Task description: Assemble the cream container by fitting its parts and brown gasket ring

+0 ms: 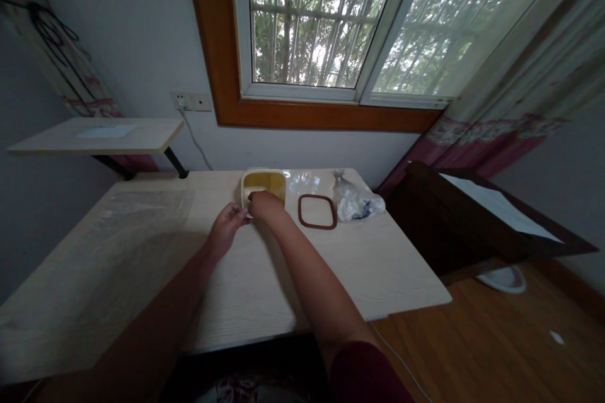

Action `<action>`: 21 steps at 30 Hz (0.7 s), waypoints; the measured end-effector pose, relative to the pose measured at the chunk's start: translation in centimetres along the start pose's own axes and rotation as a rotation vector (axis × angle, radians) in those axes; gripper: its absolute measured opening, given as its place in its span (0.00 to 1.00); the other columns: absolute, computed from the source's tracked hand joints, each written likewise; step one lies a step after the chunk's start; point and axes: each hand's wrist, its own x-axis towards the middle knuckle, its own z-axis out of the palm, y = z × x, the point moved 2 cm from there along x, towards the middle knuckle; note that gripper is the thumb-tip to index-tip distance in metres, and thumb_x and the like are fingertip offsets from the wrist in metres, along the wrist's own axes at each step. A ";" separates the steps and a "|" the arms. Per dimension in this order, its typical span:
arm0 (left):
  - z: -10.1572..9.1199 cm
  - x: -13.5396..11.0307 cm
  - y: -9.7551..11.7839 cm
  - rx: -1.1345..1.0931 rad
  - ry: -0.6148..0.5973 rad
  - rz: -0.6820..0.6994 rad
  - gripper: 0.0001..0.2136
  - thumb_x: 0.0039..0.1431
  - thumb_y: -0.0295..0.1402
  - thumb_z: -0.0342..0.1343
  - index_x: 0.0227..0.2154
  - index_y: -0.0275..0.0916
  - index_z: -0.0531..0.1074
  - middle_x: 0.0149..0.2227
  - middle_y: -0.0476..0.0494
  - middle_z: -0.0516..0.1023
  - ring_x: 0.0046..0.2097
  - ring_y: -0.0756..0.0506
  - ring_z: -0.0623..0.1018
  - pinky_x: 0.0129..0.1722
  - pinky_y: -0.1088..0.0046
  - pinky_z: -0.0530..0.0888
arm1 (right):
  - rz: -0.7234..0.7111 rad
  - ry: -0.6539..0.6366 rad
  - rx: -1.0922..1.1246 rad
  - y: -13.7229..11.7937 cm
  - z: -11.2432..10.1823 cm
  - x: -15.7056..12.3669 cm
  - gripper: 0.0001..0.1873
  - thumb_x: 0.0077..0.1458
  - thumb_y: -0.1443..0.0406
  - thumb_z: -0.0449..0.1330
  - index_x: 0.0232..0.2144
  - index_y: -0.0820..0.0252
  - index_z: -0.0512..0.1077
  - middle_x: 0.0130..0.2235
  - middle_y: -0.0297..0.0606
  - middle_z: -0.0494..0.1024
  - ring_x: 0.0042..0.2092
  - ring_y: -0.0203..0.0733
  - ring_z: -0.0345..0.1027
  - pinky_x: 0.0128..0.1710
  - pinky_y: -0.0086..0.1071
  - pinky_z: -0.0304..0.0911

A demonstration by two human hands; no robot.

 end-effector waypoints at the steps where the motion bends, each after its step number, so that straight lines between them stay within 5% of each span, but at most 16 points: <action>1: 0.1 -0.1 0.2 0.010 0.004 -0.006 0.16 0.54 0.43 0.67 0.31 0.37 0.69 0.31 0.51 0.73 0.34 0.50 0.77 0.42 0.67 0.78 | 0.006 -0.006 -0.002 0.1 0.1 0.3 0.18 0.62 0.63 0.58 0.53 0.58 0.76 0.51 0.52 0.80 0.52 0.50 0.76 0.48 0.34 0.68; 21: 0.9 -0.6 1.6 0.088 0.031 -0.019 0.17 0.49 0.44 0.70 0.29 0.37 0.72 0.28 0.52 0.72 0.32 0.50 0.76 0.39 0.69 0.79 | 0.221 0.032 -0.059 0.4 1.2 1.4 0.18 0.63 0.67 0.56 0.51 0.71 0.77 0.51 0.64 0.78 0.53 0.57 0.76 0.48 0.41 0.73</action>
